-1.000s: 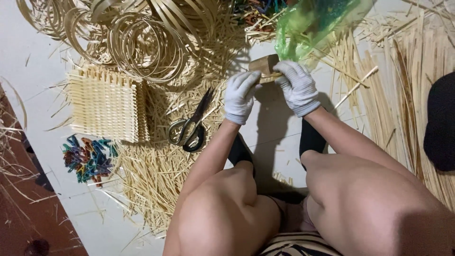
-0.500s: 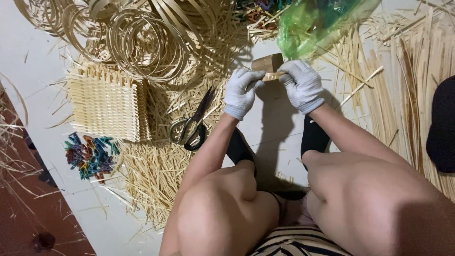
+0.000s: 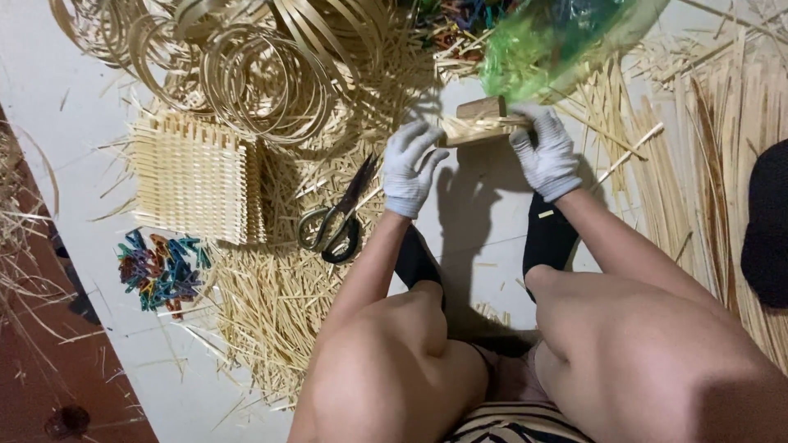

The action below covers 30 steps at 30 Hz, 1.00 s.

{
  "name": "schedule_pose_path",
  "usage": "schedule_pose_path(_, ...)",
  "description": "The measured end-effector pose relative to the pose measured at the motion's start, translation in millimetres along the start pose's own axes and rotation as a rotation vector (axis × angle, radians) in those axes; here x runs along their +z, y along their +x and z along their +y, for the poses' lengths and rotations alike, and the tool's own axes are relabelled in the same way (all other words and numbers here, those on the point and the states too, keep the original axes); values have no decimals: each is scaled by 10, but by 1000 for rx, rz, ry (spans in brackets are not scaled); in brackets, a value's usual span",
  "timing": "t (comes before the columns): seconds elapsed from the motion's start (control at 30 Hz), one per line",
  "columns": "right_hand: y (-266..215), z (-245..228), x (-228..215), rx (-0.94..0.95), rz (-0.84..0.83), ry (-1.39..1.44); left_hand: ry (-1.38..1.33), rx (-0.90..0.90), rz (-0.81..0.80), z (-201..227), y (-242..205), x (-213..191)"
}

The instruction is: The recorder is using scissors and hands to assemble small woven bamboo or wood items, likely parts of a basket or decorative object.

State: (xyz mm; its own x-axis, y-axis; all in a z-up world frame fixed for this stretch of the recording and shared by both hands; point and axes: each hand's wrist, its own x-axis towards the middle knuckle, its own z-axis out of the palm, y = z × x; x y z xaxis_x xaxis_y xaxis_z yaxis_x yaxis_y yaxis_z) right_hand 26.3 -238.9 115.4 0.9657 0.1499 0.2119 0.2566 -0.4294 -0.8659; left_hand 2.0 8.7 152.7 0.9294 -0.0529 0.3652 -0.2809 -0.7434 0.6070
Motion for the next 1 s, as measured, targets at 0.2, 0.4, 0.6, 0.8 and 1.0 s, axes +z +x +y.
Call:
schedule_pose_path(0.2, -5, 3, 16, 77, 45, 45, -241, -136, -30, 57, -6, 265)
schedule_pose_path(0.4, 0, 229, 84, 41, 94, 14, -214, -68, -12, -24, 32, 448)
schedule_pose_path(0.6, 234, 263, 36, 150, 26, 9, -207, -123, -61, -108, 239, 267)
schedule_pose_path(0.8, 135, 118, 32, 1114, -132, 519, -547, -846, -148, -675, -441, 357)
schedule_pose_path(1.0, -193, 437, 100, 1141, -98, 1053, -1364, -1080, -119, -524, -681, 119)
